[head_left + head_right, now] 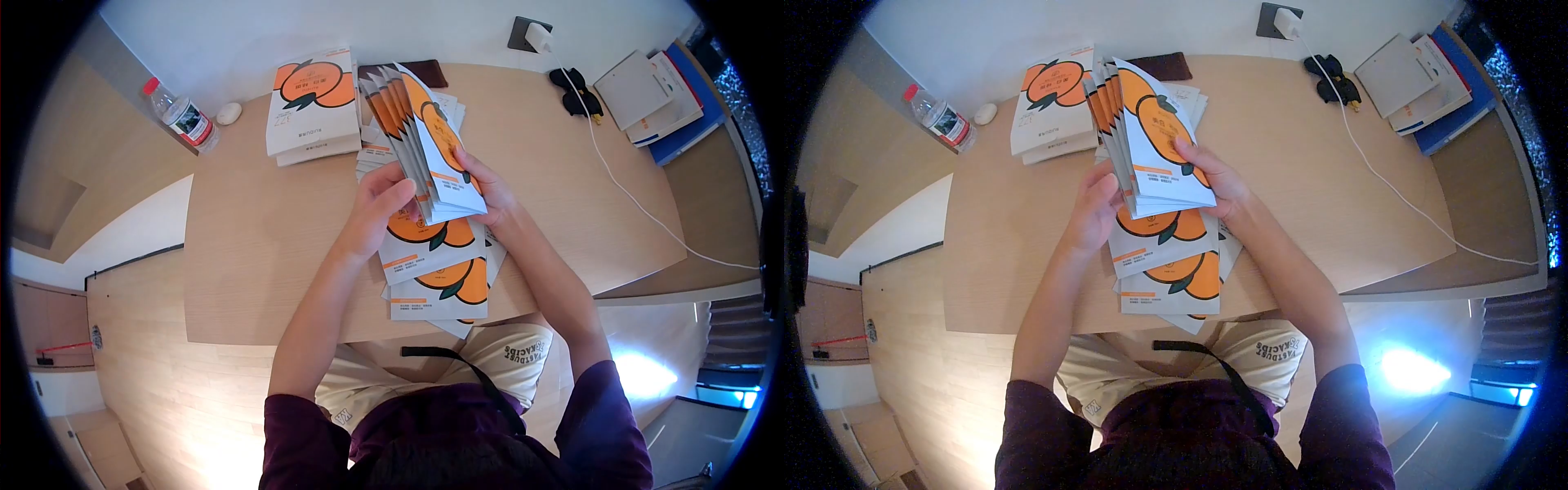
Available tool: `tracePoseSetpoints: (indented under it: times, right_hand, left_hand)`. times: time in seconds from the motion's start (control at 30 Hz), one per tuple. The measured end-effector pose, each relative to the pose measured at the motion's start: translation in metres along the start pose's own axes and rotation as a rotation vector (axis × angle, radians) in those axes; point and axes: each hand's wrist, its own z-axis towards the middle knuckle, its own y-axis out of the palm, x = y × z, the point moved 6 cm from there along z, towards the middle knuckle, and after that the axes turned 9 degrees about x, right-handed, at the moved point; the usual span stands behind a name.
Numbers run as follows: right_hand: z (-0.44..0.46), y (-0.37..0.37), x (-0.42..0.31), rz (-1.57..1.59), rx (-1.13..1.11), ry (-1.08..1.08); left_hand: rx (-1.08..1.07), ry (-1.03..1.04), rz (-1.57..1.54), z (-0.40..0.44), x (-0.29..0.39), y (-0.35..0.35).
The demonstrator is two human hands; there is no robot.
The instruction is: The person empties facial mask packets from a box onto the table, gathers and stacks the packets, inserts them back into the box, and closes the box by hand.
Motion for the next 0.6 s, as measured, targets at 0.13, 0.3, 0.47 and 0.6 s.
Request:
tracePoseSetpoints:
  times: [0.13, 0.3, 0.47, 0.6]
  right_hand:
    - [-0.0005, 0.0020, 0.0001, -0.062, 0.050, -0.036]
    - [-0.0003, 0.0012, -0.0002, -0.056, 0.051, -0.040]
    - [-0.0018, 0.0041, -0.0002, -0.027, 0.030, -0.032]
    - [-0.0024, 0.0067, 0.0002, -0.034, 0.037, -0.026]
  left_hand:
    - [0.037, -0.021, 0.082, 0.0007, -0.0060, -0.0062]
    - [0.008, -0.030, 0.055, 0.0007, -0.0064, -0.0045]
    - [0.062, -0.065, 0.029, -0.0022, -0.0040, -0.0020]
    - [0.133, -0.112, 0.010, -0.0019, -0.0047, -0.0046]
